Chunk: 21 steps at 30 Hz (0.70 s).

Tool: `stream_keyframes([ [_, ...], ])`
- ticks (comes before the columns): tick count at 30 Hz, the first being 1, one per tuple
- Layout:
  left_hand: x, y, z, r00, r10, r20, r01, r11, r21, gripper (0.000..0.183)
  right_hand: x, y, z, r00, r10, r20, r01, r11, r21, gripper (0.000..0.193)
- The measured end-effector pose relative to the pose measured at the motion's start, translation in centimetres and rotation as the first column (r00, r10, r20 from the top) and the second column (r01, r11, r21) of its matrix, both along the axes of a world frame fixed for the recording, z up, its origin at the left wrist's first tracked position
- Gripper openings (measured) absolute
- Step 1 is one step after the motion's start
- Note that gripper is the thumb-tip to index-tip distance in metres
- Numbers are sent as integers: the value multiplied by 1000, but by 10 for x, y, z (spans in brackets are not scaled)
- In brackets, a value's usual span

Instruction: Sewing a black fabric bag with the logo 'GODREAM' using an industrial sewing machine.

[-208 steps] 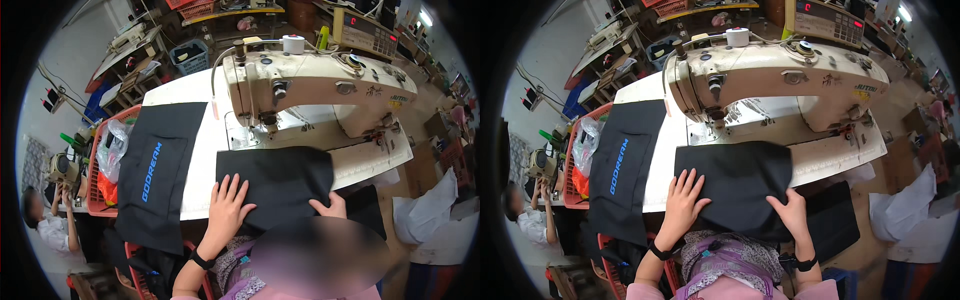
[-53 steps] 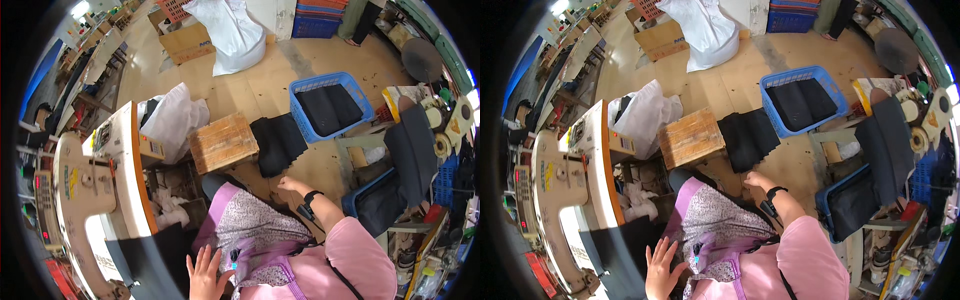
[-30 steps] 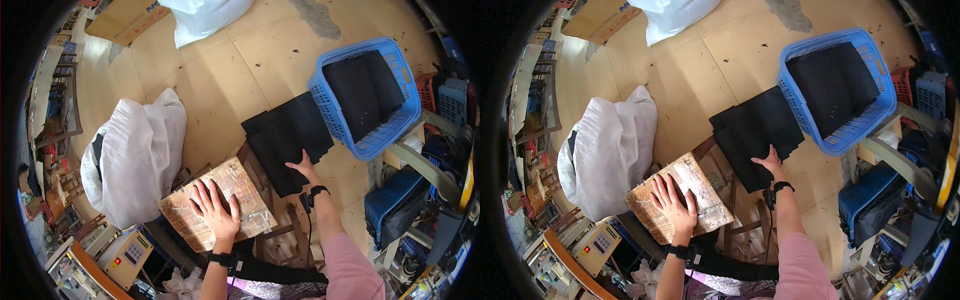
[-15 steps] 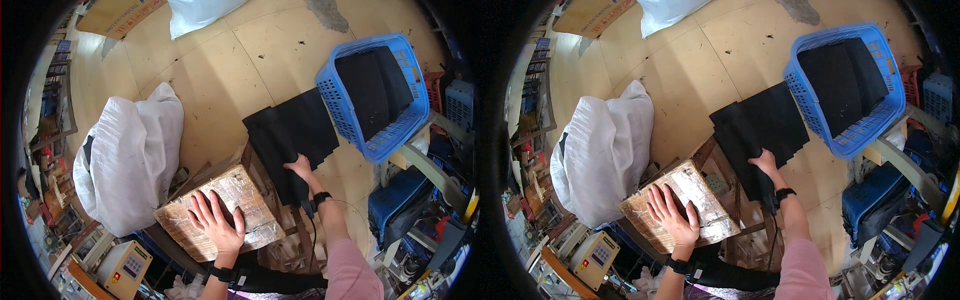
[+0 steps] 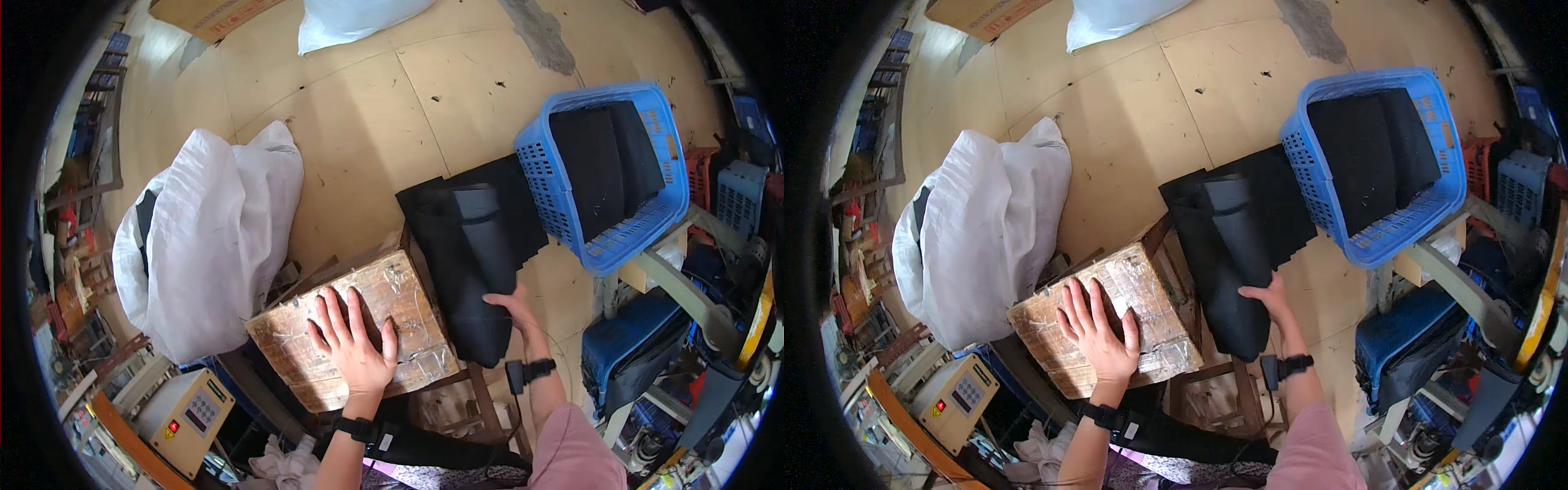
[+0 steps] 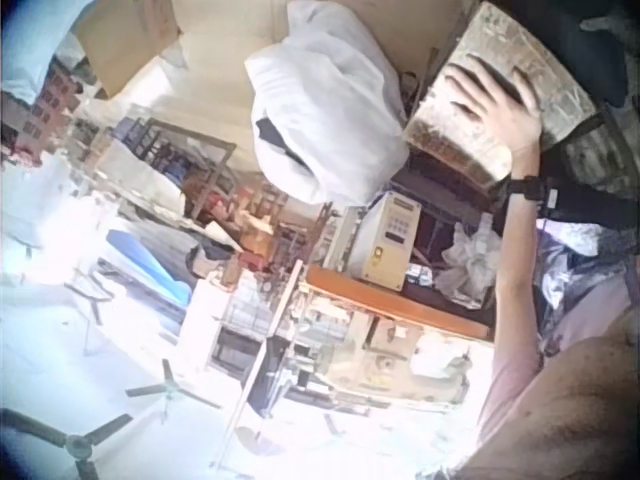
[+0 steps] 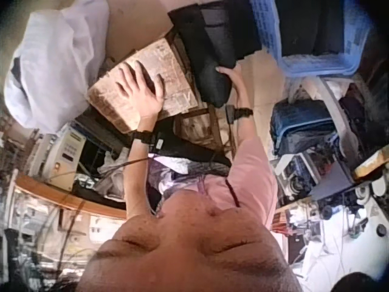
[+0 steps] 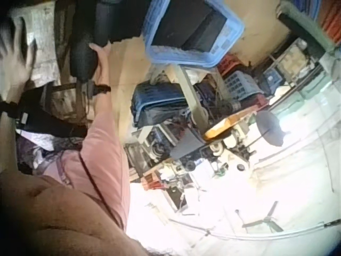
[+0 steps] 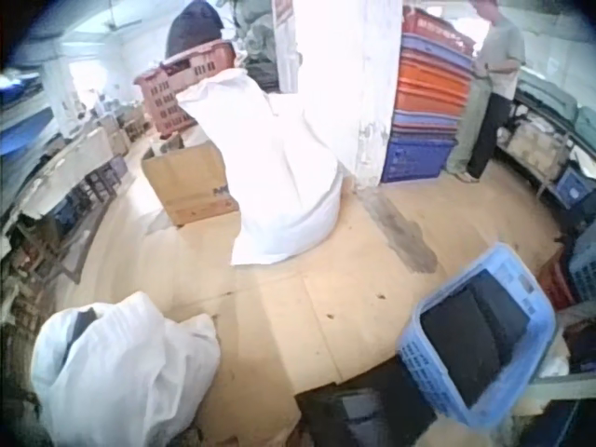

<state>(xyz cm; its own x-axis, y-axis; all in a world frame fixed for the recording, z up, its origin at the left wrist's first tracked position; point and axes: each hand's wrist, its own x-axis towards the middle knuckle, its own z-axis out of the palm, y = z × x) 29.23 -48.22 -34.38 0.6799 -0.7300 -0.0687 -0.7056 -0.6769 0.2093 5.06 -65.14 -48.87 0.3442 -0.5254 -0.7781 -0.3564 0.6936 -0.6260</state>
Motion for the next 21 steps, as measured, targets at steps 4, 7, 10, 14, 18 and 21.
stream_keyframes([
  [4, 0, 4, -2, 1000, 23, -4, -23, 1000, -11, 67, -13, -8, 84, 989, -143, 48, 145, 988, -48, 65],
  [7, 1, 7, -5, 1000, 21, 18, -19, 997, -74, 67, -22, -12, 138, 979, -180, 97, 191, 975, -111, 71],
  [10, 2, 4, -5, 1000, 23, 19, -21, 993, -112, 67, -31, -15, 183, 973, -173, 153, 196, 969, -150, 77],
  [14, 0, -6, -5, 999, 46, 20, -44, 992, -115, 64, -47, -11, 238, 974, -144, 175, 169, 975, -144, 84],
  [18, -27, -9, 13, 979, 21, -201, -88, 939, -331, 54, -63, 5, 254, 933, -122, 340, 145, 989, -42, 84],
  [21, -75, -24, 67, 382, -201, -902, -553, 732, -398, 74, -87, 13, 265, 885, -136, 445, 142, 990, 20, 82],
])
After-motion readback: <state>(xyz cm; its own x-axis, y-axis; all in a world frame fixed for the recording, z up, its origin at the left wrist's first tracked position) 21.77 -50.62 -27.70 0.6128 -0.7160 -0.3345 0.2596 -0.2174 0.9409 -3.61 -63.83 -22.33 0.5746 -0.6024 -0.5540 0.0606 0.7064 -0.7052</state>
